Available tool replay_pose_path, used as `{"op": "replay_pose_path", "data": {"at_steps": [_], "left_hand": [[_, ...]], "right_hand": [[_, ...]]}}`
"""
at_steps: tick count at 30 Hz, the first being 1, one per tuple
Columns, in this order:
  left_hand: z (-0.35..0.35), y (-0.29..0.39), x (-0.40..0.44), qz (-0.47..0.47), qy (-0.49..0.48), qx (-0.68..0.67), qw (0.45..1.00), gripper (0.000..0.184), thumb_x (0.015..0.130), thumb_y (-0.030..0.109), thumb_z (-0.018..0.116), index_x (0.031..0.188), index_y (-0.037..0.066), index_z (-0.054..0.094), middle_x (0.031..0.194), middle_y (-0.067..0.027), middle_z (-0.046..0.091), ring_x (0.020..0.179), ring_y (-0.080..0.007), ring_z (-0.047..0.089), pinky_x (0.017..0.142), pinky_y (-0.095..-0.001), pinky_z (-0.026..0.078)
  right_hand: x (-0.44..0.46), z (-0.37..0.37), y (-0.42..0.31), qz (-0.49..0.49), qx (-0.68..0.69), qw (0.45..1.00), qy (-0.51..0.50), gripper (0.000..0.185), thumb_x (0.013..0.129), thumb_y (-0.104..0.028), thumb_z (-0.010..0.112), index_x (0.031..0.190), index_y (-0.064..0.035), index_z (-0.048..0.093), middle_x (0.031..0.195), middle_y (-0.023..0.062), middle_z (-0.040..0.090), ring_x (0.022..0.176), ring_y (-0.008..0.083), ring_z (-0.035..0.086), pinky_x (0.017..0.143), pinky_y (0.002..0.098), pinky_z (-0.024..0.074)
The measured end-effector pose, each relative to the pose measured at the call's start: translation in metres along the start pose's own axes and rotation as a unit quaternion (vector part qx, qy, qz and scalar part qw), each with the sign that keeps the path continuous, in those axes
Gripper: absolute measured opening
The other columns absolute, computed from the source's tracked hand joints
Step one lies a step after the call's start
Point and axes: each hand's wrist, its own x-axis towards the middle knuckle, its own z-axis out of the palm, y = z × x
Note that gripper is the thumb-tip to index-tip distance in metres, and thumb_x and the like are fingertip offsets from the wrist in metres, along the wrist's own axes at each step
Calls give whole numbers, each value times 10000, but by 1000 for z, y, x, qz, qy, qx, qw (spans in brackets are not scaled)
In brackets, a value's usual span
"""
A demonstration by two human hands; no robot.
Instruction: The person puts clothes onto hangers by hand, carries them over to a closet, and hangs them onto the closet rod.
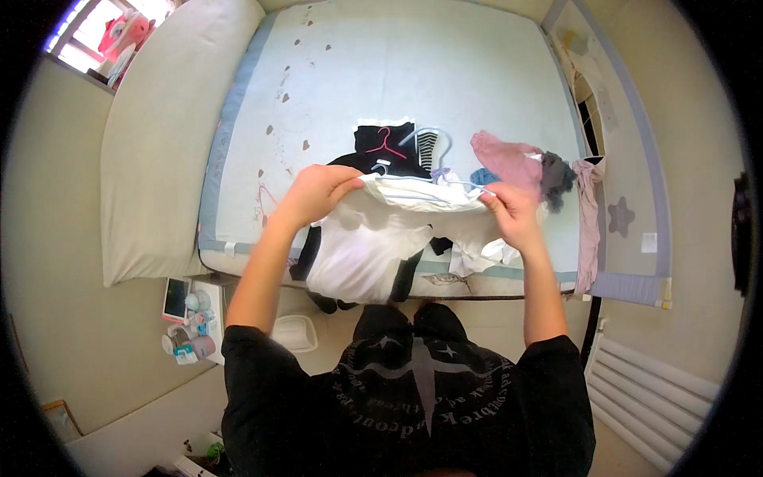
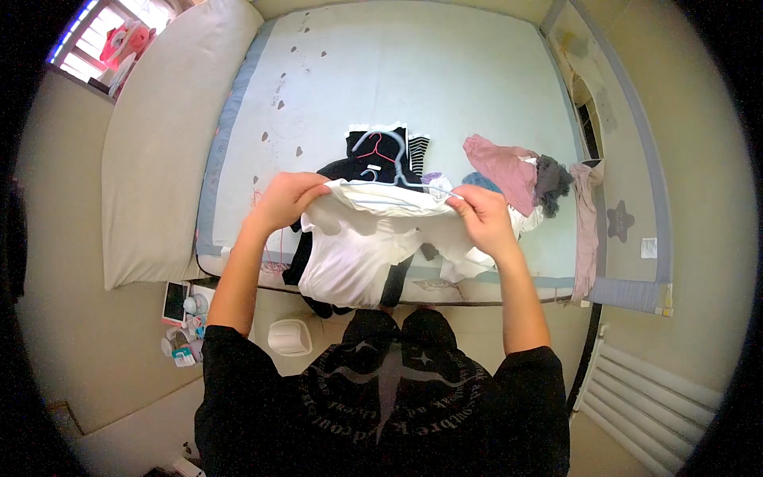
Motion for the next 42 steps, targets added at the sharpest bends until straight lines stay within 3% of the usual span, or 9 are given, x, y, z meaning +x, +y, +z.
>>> {"op": "replay_pose_path", "data": {"at_steps": [5, 8, 11, 14, 20, 27, 30, 34, 42], "left_hand": [[3, 7, -1, -22, -15, 81, 996, 200, 959, 212, 617, 1061, 68, 710, 885, -160, 703, 782, -336, 677, 712, -389, 530], [1, 2, -8, -2, 16, 38, 999, 189, 963, 185, 602, 1075, 70, 702, 866, -167, 693, 757, -328, 677, 699, -385, 528], [-4, -1, -30, -64, 60, 8, 996, 172, 948, 140, 604, 1061, 67, 712, 860, -164, 695, 764, -324, 674, 715, -380, 524], [-11, -13, -63, -48, 112, 30, 992, 159, 935, 137, 632, 1051, 60, 708, 915, -168, 691, 869, -344, 668, 777, -382, 521], [-42, -8, -143, -127, 104, 63, 984, 167, 904, 67, 623, 1040, 24, 709, 1002, -152, 709, 924, -326, 661, 822, -363, 515], [-88, 18, -222, -203, 117, 74, 969, 170, 945, 92, 600, 1009, 11, 735, 931, -117, 736, 898, -244, 672, 811, -340, 512], [-105, 24, -239, -259, 92, 75, 959, 165, 886, 51, 646, 1023, 43, 739, 982, -116, 742, 909, -298, 675, 824, -364, 517], [-107, 17, -225, -251, 78, 100, 960, 149, 916, 111, 646, 1006, 29, 733, 940, -120, 735, 881, -318, 665, 811, -388, 508], [6, -169, -127, -218, -44, 67, 973, 216, 953, 211, 624, 1010, 22, 712, 951, -192, 704, 889, -395, 648, 798, -433, 505]], "right_hand": [[-1, 12, 2, -14, -9, 1000, 4, 157, 922, -148, 702, 956, 4, 688, 789, 94, 646, 619, 198, 537, 588, 313, 432], [1, 6, -12, 50, -21, 998, -41, 141, 880, -121, 733, 963, -14, 693, 817, 81, 641, 637, 204, 539, 595, 309, 433], [1, 0, 3, -3, -88, 994, -69, 161, 831, -103, 762, 960, -33, 696, 807, 69, 616, 671, 219, 550, 610, 323, 443], [-2, 7, 12, -85, -85, 990, -72, 164, 812, -106, 763, 943, -35, 694, 776, 66, 587, 718, 245, 574, 631, 346, 459], [-23, 52, 4, 1, -42, 984, -173, 138, 844, -123, 719, 962, -51, 723, 817, 102, 671, 753, 297, 657, 682, 392, 518], [-52, 116, -26, -61, 79, 941, -324, 152, 846, -157, 710, 984, -95, 701, 836, 138, 665, 779, 358, 656, 688, 414, 527], [-66, 143, -29, -76, 112, 906, -400, 142, 839, -172, 717, 940, -91, 659, 826, 149, 645, 787, 380, 643, 669, 433, 513], [-71, 161, -35, -79, 146, 907, -388, 158, 845, -201, 712, 876, -86, 608, 758, 144, 599, 752, 390, 621, 647, 468, 497], [-97, 228, 86, 102, -35, 951, -290, 173, 876, -213, 665, 903, -47, 625, 932, 149, 595, 897, 379, 612, 745, 475, 502]]}}
